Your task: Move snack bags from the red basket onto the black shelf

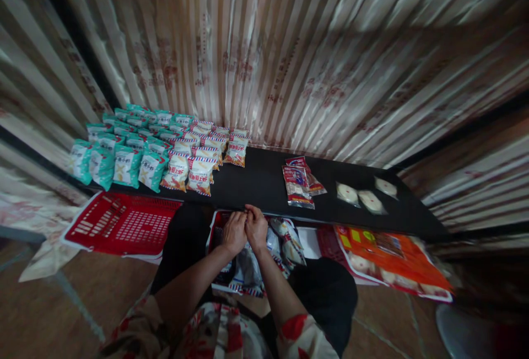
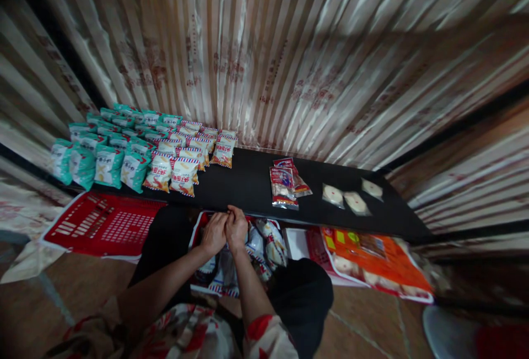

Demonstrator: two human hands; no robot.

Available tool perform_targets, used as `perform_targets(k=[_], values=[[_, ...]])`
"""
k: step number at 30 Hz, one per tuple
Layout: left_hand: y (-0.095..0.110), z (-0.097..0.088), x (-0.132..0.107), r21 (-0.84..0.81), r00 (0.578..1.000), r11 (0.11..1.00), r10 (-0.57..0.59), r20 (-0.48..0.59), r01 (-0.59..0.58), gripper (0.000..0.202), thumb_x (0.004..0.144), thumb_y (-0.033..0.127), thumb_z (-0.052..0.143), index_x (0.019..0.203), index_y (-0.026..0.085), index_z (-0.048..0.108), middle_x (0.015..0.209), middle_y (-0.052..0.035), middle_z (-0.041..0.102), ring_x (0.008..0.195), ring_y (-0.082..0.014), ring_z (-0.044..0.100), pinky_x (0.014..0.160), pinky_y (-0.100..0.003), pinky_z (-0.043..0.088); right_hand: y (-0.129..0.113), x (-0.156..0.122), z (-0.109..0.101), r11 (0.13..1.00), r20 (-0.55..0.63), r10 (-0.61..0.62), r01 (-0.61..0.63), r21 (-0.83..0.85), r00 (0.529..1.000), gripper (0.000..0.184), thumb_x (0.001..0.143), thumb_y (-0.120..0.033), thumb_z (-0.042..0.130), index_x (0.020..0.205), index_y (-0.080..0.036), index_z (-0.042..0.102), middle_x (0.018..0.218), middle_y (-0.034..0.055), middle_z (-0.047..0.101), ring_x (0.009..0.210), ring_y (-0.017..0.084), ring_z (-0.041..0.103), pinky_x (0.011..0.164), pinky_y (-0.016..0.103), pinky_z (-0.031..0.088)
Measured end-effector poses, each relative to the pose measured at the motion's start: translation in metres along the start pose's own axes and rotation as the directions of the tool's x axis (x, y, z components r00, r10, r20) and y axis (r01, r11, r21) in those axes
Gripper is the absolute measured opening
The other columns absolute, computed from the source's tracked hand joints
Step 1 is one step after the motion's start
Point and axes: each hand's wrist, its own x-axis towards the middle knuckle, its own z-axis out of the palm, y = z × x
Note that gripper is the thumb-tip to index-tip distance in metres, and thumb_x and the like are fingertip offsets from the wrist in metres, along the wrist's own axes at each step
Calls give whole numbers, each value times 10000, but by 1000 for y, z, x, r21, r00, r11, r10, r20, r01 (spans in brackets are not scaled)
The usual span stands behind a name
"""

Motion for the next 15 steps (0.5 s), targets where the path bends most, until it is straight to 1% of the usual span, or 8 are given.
perform_targets(k=[2,4,6,9,12,13,15], values=[[0,8,-14,-17,998,1000,2,60,-1,294,858,131,380,1092,144,558,1085,-103,595,1052,-214,508,949,-369,418,8,-15,-4,999,12,22,-21,-49,1000,361,786,-246,362,946,-152,672,958,95,693,890,183,625,859,317,467],[2,14,-28,-16,990,999,-26,141,28,327,844,127,371,1111,121,560,1109,-119,590,1070,-220,506,968,-363,408,17,-31,-8,994,22,66,-64,-89,998,369,780,-239,359,947,-151,676,956,101,697,895,195,629,860,329,469],[3,21,-41,-9,974,999,-43,221,46,378,822,113,363,1149,84,552,1155,-143,578,1111,-231,492,1006,-359,382,27,-46,-13,983,42,120,-113,-143,992,370,782,-236,360,949,-148,678,963,109,698,864,204,641,832,328,480],[3,31,-61,10,945,1000,-27,325,25,458,790,117,376,1220,62,521,1236,-153,548,1172,-251,468,1045,-365,354,39,-63,-23,947,100,224,-192,-258,969,368,782,-214,366,947,-127,684,950,129,703,856,219,656,816,326,487],[-2,47,-81,23,929,1000,9,371,-19,523,776,138,396,1284,38,467,1334,-166,482,1264,-275,397,1094,-395,297,45,-76,-33,910,147,305,-242,-338,941,377,789,-188,363,984,-122,679,983,133,699,894,218,661,818,306,488],[-4,52,-87,35,929,999,-1,370,-13,521,776,135,394,1282,38,471,1352,-170,467,1282,-278,381,1099,-407,291,46,-79,-36,902,155,317,-247,-355,936,381,792,-181,360,996,-119,676,985,134,699,902,217,661,814,299,488],[-9,62,-97,33,932,999,18,363,-32,497,790,122,366,1266,49,490,1363,-171,458,1295,-272,373,1091,-422,306,47,-84,-42,900,168,308,-230,-369,936,387,795,-166,353,1004,-107,674,972,141,701,902,218,663,804,291,491]])
